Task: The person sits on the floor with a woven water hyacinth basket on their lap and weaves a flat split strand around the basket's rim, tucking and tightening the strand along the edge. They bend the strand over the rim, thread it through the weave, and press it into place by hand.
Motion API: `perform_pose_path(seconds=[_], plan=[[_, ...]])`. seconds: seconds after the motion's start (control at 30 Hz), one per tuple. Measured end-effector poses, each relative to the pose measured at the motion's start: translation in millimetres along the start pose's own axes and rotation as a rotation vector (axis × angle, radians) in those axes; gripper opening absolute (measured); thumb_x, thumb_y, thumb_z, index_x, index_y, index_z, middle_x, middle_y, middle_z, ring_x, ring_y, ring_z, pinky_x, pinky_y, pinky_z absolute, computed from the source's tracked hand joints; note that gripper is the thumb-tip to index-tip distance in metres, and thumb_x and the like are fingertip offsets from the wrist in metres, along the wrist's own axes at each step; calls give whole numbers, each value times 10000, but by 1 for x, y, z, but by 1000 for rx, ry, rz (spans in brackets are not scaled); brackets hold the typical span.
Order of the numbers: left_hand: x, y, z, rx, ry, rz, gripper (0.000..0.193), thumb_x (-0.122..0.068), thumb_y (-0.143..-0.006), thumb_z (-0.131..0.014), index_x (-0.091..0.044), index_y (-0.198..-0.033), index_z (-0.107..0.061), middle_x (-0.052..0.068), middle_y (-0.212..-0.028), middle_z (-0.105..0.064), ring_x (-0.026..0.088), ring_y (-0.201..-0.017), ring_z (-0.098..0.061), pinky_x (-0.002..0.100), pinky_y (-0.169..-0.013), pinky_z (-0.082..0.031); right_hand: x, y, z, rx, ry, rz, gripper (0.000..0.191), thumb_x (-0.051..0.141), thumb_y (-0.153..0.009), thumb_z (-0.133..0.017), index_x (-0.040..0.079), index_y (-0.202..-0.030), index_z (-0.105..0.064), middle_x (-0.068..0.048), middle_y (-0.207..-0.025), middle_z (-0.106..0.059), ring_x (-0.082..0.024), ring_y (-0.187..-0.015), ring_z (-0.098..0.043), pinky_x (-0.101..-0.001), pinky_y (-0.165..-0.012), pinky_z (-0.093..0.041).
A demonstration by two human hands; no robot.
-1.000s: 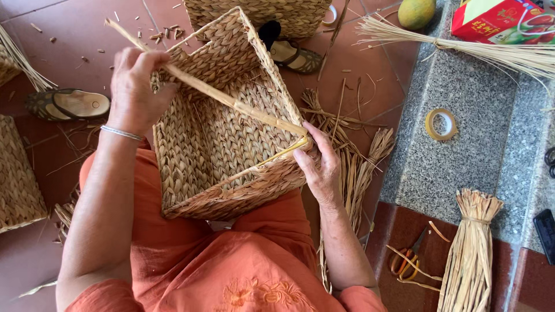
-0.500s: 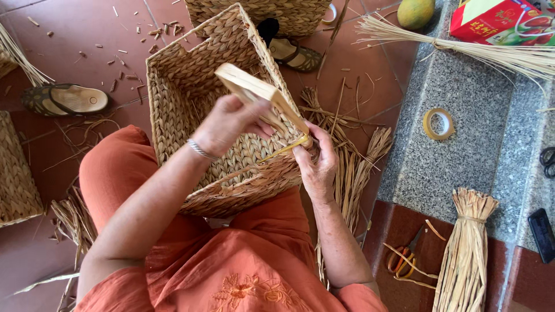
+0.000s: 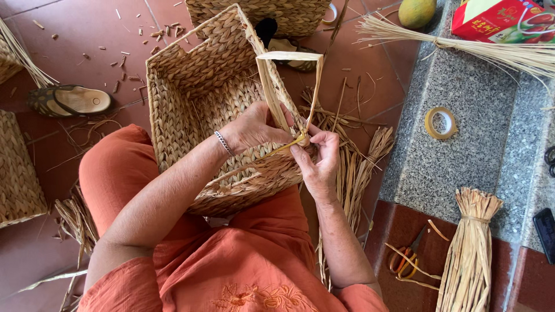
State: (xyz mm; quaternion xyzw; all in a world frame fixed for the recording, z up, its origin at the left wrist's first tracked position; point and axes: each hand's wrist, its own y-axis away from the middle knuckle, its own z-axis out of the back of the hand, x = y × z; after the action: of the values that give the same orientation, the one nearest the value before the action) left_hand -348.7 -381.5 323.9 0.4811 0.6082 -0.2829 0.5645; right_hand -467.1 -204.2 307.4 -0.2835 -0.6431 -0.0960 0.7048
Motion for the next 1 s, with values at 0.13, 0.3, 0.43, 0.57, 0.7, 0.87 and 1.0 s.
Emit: perform_pose_path(seconds=[0.13,0.3,0.43,0.57,0.7,0.87,1.0], plan=[[-2,-2,-1,-1,-175,-5,276,-35,-745,-867,-41,-962,-696,17,-836,-711,97,-743,-662,249,-652,-562,-2,5,3,24,66,27,301,55,-987,-754,65,-1064,-463,-201,-1456,-587,-142,-1169,-628,-308,-1021,-553],[1,-1,-1,-48,-212,-20,279,-60,-767,-862,-40,-1001,-712,29,-846,-726,113,-749,-677,256,-659,-581,1,4,2,21,167,-16,234,66,-973,-765,56,-1055,-546,-178,-1405,-616,-121,-1032,-667,-275,-872,-599],[6,5,-1,-10,105,-28,256,-58,-834,-826,-16,-1067,-729,56,-920,-754,124,-815,-708,259,-729,-601,17,0,-3,35,249,45,232,57,-963,-765,60,-1074,-562,-168,-1465,-587,-131,-1071,-684,-277,-908,-608],[6,9,-4,-3,75,-74,271,-48,-838,-799,-25,-1091,-706,60,-997,-769,105,-891,-743,255,-853,-640,37,1,-9,37,499,225,261,4,-911,-798,40,-1068,-593,-174,-1455,-561,-252,-1259,-644,-359,-1045,-585],[1,15,-6,-2,-138,-106,329,-73,-887,-791,-37,-1191,-669,60,-984,-756,104,-845,-717,280,-798,-632,46,-4,-12,23,694,323,265,1,-863,-840,54,-1010,-626,-167,-1436,-556,-287,-1244,-632,-364,-1016,-601],[3,37,-17,-63,-208,-336,599,-108,-818,-844,-45,-1335,-549,23,-981,-699,91,-846,-689,250,-805,-621,51,-12,-15,54,900,409,245,2,-849,-821,20,-953,-600,-188,-1446,-544,-318,-1237,-592,-415,-1014,-546],[8,50,-26,-261,-201,-270,425,-178,-824,-865,-42,-1152,-630,23,-869,-651,82,-748,-603,254,-683,-564,61,-11,-8,113,1045,505,222,10,-839,-794,26,-902,-582,-203,-1423,-517,-369,-1292,-531,-476,-1084,-492]])
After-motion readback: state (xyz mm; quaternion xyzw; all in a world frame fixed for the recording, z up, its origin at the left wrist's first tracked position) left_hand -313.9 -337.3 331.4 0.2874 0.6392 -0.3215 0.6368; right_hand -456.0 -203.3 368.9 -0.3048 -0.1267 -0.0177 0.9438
